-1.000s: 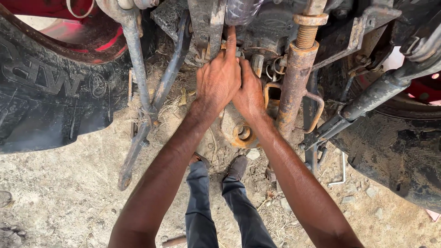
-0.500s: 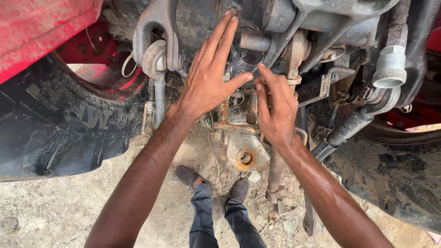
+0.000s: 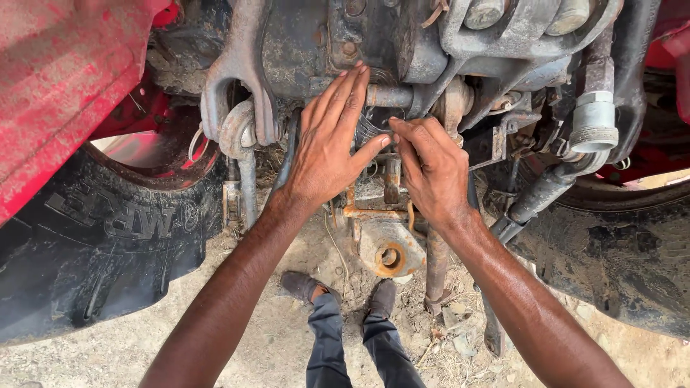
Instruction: The person removes a metal rod from the tractor's rear hitch, pours liquid from a plastic bottle into the assembly, and uses a metal bar to pump a hydraulic jack. After removing the jack, they detach a metal component and place it on the ground.
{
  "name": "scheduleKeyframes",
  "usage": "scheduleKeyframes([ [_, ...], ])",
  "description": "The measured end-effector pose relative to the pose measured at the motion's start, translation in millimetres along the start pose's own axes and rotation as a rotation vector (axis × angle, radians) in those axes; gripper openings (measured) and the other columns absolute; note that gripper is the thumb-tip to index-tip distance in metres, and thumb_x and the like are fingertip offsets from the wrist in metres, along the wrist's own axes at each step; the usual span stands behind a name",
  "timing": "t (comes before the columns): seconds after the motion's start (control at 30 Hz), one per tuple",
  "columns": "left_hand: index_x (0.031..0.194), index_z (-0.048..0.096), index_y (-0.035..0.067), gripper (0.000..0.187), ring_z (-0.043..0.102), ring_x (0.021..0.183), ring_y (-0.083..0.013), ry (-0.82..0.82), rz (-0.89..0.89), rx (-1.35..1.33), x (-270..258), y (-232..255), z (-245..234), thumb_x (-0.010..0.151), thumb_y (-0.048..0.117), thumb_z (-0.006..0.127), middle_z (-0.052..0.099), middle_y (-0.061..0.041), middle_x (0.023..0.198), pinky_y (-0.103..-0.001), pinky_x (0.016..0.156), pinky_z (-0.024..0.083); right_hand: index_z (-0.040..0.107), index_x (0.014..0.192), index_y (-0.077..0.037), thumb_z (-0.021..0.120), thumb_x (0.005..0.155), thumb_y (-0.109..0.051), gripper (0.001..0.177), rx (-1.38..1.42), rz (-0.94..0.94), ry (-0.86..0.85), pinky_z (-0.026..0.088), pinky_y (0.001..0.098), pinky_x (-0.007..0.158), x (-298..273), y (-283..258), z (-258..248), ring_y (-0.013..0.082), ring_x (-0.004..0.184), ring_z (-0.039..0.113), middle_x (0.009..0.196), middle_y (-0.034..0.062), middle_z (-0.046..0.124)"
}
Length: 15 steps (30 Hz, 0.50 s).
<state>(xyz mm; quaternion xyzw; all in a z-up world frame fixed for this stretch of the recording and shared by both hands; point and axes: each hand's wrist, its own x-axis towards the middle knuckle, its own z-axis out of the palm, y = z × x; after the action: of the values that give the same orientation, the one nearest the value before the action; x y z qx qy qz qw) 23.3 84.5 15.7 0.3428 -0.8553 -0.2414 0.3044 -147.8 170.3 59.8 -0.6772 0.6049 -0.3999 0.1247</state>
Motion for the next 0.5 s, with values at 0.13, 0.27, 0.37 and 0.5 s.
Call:
scheduleKeyframes([
  [0.13, 0.162, 0.027, 0.002, 0.081, 0.03, 0.156, -0.0323, 0.064, -0.051, -0.004, -6.6, 22.6, 7.8, 0.103, 0.037, 0.068, 0.035, -0.019, 0.167, -0.052, 0.127, 0.023, 0.067, 0.125, 0.0, 0.066, 0.105, 0.0, 0.021, 0.106, 0.164, 0.092, 0.056, 0.0312, 0.074, -39.0, 17.9, -11.0, 0.0201, 0.087, 0.069, 0.104, 0.0115, 0.067],
  [0.27, 0.16, 0.033, 0.0, 0.068, 0.027, 0.158, -0.0315, 0.11, -0.192, 0.05, -3.1, 38.8, 12.5, 0.106, 0.028, 0.062, 0.04, -0.016, 0.165, -0.055, 0.128, 0.017, 0.054, 0.138, -0.002, 0.068, 0.108, -0.018, 0.036, 0.186, 0.526, 0.302, 0.054, 0.0339, 0.088, -116.7, 60.0, -12.6, 0.0218, 0.107, 0.063, 0.122, 0.0133, 0.063],
  [0.37, 0.158, 0.035, -0.002, 0.065, 0.025, 0.158, -0.0331, 0.117, -0.219, 0.079, -1.6, 41.1, 11.3, 0.106, 0.027, 0.06, 0.042, -0.018, 0.163, -0.058, 0.126, 0.014, 0.05, 0.143, -0.004, 0.069, 0.103, -0.031, 0.052, 0.051, 0.693, 0.169, 0.054, 0.0399, 0.096, -152.0, 75.6, -11.2, 0.0263, 0.118, 0.063, 0.132, 0.0163, 0.061],
  [0.5, 0.154, 0.041, -0.004, 0.059, 0.025, 0.156, -0.0334, 0.121, -0.224, 0.095, 0.7, 42.7, 12.1, 0.106, 0.025, 0.061, 0.046, -0.019, 0.159, -0.059, 0.124, 0.013, 0.049, 0.143, -0.01, 0.069, 0.09, -0.047, 0.068, 0.044, 0.901, -0.016, 0.059, 0.0468, 0.096, -153.7, 71.3, -30.2, 0.0284, 0.117, 0.067, 0.132, 0.0166, 0.064],
])
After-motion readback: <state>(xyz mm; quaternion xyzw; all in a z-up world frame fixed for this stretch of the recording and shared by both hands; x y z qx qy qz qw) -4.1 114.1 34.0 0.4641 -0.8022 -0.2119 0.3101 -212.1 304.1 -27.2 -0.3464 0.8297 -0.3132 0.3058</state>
